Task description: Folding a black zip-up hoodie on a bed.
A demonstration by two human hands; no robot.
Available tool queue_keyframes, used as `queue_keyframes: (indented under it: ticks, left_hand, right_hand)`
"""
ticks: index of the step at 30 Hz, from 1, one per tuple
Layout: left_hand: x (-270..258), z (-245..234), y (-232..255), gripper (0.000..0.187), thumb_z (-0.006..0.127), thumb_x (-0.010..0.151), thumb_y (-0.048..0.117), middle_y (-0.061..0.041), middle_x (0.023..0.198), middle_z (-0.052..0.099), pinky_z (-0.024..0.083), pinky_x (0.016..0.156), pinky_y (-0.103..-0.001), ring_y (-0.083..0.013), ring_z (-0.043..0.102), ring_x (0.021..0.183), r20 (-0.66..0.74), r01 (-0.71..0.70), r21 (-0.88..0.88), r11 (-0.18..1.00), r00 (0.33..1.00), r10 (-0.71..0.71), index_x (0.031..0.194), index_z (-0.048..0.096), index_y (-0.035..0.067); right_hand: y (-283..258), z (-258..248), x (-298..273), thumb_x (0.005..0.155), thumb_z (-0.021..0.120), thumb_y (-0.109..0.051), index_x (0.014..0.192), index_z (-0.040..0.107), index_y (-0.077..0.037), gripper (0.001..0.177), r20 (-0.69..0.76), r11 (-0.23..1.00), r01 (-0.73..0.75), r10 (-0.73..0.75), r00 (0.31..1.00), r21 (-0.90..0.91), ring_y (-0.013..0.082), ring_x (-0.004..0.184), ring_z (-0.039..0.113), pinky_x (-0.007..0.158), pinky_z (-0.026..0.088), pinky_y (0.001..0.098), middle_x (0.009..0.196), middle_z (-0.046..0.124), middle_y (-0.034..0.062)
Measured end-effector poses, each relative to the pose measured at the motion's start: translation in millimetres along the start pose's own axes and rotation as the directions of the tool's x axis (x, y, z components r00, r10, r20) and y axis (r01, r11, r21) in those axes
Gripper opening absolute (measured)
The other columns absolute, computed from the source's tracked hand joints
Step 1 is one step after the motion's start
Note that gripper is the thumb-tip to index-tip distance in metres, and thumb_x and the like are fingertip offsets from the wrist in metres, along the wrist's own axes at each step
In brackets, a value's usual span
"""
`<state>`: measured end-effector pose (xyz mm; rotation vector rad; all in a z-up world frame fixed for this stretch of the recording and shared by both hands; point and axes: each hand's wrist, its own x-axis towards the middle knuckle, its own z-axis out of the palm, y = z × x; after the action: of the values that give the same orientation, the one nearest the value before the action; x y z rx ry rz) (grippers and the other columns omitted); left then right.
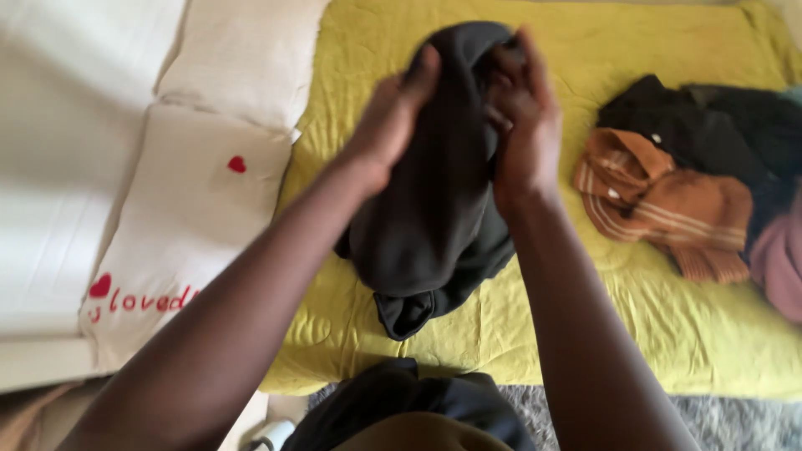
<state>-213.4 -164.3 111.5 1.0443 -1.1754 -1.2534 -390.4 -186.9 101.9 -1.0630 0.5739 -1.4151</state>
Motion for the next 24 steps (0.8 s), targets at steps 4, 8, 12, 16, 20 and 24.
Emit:
queue_keyframes:
  ticks: [4, 8, 12, 16, 20, 24]
  left_hand:
    - [27, -10, 23, 0.064, 0.057, 0.098, 0.056, -0.013, 0.112, 0.076, 0.062, 0.091, -0.038, -0.0234, 0.075, 0.096, 0.412, 0.327, -0.589, 0.739, 0.908, -0.073, 0.128, 0.067, -0.001]
    - [12, -11, 50, 0.054, 0.058, 0.105, 0.045, -0.014, 0.114, 0.073, 0.060, 0.095, -0.036, -0.0221, 0.073, 0.098, 0.452, 0.403, -0.605, 0.687, 0.884, -0.121, 0.135, 0.065, 0.000]
    - [-6, -13, 53, 0.058, 0.071, 0.100, 0.048, -0.012, 0.109, 0.073, 0.059, 0.082, -0.037, -0.0205, 0.068, 0.086, 0.500, 0.483, -0.341, 0.807, 0.820, -0.279, 0.131, 0.066, -0.001]
    - [-14, -36, 18, 0.088, 0.084, 0.082, 0.049, -0.008, 0.127, 0.066, 0.056, 0.102, -0.034, -0.0173, 0.063, 0.113, 0.582, 0.211, 0.032, 0.977, 0.791, -0.190, 0.153, 0.049, 0.009]
    - [-60, -40, -63, 0.101, 0.101, 0.069, 0.039, -0.014, 0.134, 0.059, 0.041, 0.102, -0.040, -0.0240, 0.054, 0.123, 0.494, -0.198, 0.661, 0.724, 0.841, -0.221, 0.148, 0.048, 0.008]
    - [-99, -24, -90, 0.051, 0.074, 0.088, 0.037, -0.012, 0.095, 0.075, 0.050, 0.066, -0.033, -0.0198, 0.071, 0.080, 0.072, 0.249, 0.524, 0.815, 0.940, -0.334, 0.128, 0.064, 0.008]
  right_hand:
    - [19, -27, -25, 0.085, 0.059, 0.005, 0.165, 0.026, -0.012, 0.088, -0.057, 0.937, -0.078, 0.062, 0.996, -0.342, 0.0222, 0.137, 0.056, 0.109, 0.052, 0.0321, 0.154, 0.047, 0.0109]
    - [-20, -4, -31, 0.071, 0.090, 0.003, 0.162, 0.019, -0.007, 0.116, 0.378, 0.147, 0.500, -0.487, 0.788, -0.854, 0.0427, 0.139, 0.039, 0.113, 0.037, 0.0432, 0.155, 0.037, 0.0298]
    - [-33, -10, -10, 0.087, 0.063, 0.006, 0.147, 0.039, -0.004, 0.066, 0.322, 0.854, 0.305, -0.173, 0.931, -0.422, 0.0190, 0.126, 0.062, 0.109, 0.053, 0.0292, 0.137, 0.060, 0.0130]
    - [-24, -17, -4, 0.097, 0.061, 0.005, 0.122, 0.067, 0.004, 0.026, 0.031, 0.831, 0.267, -0.289, 0.957, -0.488, 0.0121, 0.098, 0.070, 0.093, 0.058, 0.0270, 0.106, 0.073, 0.0052]
    - [-30, -16, -9, 0.096, 0.058, 0.006, 0.113, 0.064, 0.003, 0.018, -0.232, 0.879, 0.234, -0.351, 0.907, -0.416, 0.0115, 0.087, 0.066, 0.079, 0.055, 0.0273, 0.098, 0.070, 0.0034]
    - [-34, -16, -29, 0.103, 0.060, -0.003, 0.105, 0.063, -0.001, 0.003, -0.241, 0.964, 0.087, -0.149, 0.959, -0.250, 0.0116, 0.082, 0.061, 0.072, 0.052, 0.0276, 0.093, 0.066, 0.0026]
